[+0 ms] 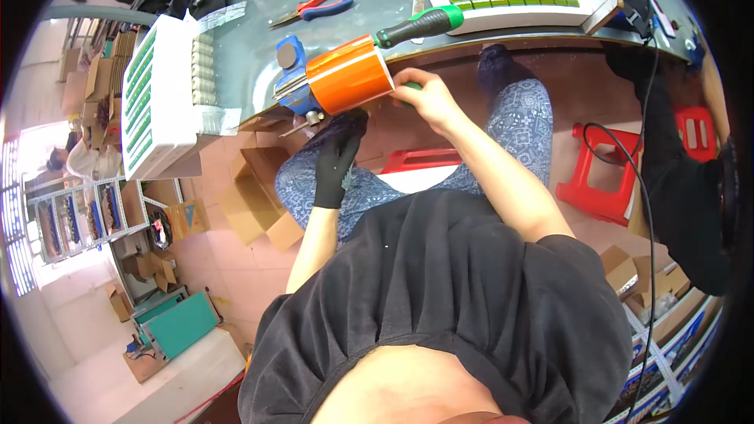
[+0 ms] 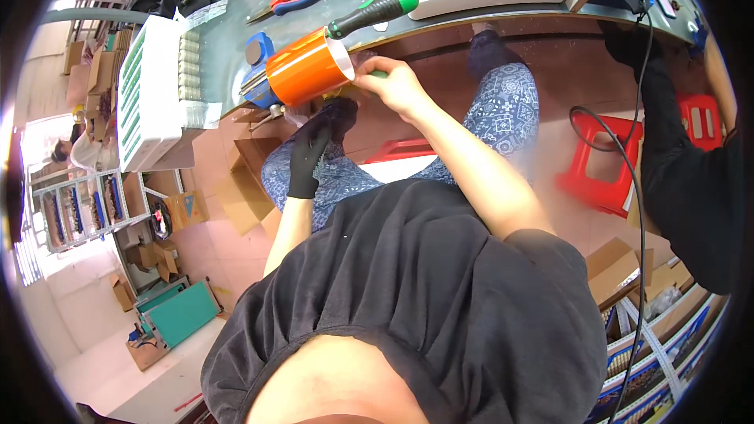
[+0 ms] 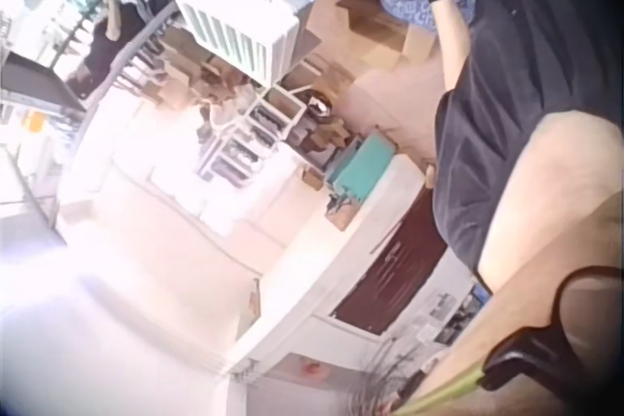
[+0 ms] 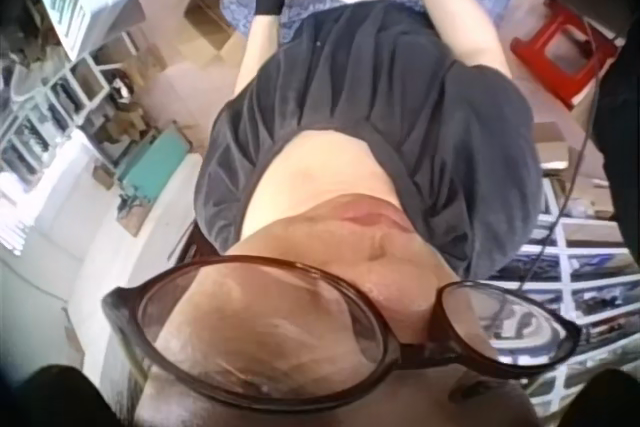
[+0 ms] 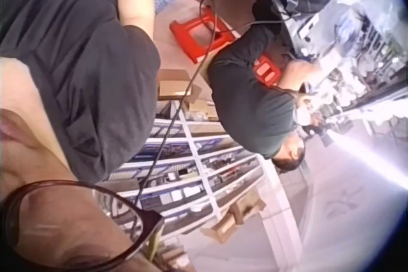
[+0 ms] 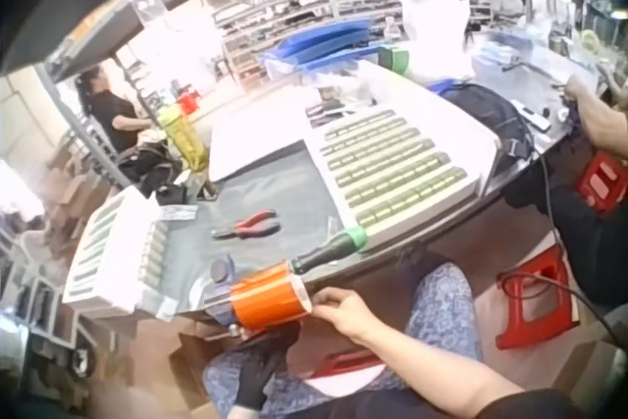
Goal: The person takes battery cells from a tray, wraps them with tape pulled from a dispenser by hand, presses the tape down, and reorganizes the trays on the table.
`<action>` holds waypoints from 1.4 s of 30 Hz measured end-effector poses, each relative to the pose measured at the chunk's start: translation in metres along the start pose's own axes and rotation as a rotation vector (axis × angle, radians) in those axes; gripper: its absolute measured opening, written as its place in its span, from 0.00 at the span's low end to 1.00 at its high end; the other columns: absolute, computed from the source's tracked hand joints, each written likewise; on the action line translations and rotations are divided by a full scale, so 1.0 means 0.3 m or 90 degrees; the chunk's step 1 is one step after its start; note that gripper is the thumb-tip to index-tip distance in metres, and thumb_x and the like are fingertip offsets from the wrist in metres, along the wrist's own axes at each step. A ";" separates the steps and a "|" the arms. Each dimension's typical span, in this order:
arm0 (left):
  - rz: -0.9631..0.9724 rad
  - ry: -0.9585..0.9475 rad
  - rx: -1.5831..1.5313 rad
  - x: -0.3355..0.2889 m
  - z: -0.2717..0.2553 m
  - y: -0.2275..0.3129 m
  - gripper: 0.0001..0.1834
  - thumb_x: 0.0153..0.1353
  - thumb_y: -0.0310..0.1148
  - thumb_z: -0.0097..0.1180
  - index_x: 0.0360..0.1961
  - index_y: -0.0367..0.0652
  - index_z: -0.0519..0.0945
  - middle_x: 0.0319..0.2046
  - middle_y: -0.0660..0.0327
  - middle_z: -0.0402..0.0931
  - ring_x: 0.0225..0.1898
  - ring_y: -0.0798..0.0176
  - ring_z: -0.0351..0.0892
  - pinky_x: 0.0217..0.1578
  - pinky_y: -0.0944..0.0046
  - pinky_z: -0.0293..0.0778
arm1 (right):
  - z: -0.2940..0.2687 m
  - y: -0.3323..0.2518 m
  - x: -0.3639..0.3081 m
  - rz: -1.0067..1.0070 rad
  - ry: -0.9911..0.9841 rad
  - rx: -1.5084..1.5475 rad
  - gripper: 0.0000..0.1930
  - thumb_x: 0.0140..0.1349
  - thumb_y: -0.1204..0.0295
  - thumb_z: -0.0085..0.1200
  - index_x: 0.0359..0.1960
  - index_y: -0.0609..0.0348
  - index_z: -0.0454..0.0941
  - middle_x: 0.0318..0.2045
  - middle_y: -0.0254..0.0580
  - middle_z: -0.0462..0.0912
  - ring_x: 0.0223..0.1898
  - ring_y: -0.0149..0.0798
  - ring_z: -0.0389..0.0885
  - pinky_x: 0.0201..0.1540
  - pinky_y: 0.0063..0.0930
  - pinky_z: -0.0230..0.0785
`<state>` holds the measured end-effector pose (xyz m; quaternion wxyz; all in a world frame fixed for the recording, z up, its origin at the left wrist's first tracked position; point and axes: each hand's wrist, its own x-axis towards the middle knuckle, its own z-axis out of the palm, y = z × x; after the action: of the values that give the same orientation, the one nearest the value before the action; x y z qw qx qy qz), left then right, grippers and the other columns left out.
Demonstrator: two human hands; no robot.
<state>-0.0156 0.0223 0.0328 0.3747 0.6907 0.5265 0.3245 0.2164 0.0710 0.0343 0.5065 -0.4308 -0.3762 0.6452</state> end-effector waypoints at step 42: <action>-0.150 -0.258 -0.259 0.059 0.255 -0.348 0.24 0.52 0.32 0.65 0.50 0.38 0.72 0.34 0.59 0.80 0.35 0.66 0.79 0.39 0.67 0.74 | -0.211 0.422 -0.158 0.351 0.123 0.238 0.13 0.63 0.63 0.56 0.44 0.55 0.73 0.34 0.36 0.77 0.35 0.29 0.76 0.34 0.22 0.69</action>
<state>0.0024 0.0433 -0.0949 0.6375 0.5864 0.4417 0.2337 0.2396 0.0019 -0.0959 0.4167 -0.4750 -0.0711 0.7718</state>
